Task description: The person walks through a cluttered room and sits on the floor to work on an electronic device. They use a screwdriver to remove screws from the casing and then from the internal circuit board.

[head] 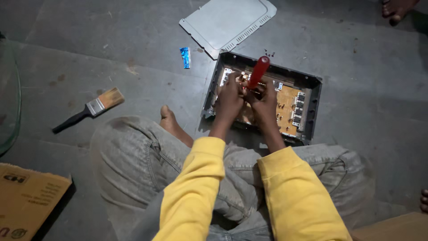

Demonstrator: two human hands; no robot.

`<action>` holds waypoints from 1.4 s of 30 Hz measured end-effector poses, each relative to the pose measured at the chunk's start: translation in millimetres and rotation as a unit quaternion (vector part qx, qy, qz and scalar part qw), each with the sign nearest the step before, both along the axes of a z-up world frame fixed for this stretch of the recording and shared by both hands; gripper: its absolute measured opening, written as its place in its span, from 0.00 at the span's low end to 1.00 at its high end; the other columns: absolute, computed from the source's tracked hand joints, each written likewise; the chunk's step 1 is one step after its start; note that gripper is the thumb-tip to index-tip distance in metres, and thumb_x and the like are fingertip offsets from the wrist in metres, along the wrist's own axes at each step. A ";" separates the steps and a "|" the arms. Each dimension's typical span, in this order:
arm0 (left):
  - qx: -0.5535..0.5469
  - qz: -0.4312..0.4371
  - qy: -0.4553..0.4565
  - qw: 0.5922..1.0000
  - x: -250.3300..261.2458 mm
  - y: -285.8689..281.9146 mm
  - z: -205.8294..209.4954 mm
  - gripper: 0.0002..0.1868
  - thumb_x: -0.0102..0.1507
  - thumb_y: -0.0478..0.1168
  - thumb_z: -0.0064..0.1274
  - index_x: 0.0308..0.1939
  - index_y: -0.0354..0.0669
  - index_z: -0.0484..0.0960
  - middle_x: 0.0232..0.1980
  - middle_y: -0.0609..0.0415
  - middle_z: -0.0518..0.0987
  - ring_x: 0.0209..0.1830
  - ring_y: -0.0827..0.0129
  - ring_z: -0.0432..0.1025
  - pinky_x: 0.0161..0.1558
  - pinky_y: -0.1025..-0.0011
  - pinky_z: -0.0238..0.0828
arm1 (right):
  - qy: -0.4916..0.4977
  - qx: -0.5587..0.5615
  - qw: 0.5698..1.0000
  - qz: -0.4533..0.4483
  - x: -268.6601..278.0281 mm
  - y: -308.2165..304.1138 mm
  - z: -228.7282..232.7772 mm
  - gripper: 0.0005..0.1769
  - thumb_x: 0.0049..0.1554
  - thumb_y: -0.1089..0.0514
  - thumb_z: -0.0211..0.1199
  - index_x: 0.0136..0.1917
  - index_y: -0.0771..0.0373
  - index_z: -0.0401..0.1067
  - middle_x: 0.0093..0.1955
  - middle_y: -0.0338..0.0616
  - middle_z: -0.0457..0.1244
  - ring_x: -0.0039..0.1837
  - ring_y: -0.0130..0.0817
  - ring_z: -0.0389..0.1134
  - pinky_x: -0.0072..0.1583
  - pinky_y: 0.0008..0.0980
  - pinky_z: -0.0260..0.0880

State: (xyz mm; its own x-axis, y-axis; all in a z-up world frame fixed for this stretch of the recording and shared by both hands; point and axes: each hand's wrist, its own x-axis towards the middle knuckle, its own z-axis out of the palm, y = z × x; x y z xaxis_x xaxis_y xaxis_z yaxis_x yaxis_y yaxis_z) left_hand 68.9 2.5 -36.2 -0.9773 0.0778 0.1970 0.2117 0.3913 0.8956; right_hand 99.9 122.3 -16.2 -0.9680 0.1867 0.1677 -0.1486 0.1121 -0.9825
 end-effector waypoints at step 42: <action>-0.152 -0.070 0.130 0.977 13.0 -4.9 6.1 0.30 0.50 0.28 0.57 0.58 0.39 0.74 0.48 0.47 0.82 0.53 0.48 0.70 0.50 0.53 0.61 | 0.033 0.264 0.962 -0.060 16.2 0.1 9.9 0.24 0.44 0.70 0.73 0.54 0.66 0.70 0.50 0.51 0.67 0.52 0.42 0.71 0.52 0.35 0.72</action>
State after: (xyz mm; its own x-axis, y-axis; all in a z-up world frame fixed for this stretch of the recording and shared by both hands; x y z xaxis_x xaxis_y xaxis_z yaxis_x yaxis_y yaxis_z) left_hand 81.9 -2.4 -30.1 -0.8732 0.2997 0.3844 0.4866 0.5817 0.6518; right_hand 116.1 122.4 -6.3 -0.9290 0.1679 0.3297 -0.1639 0.6123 -0.7734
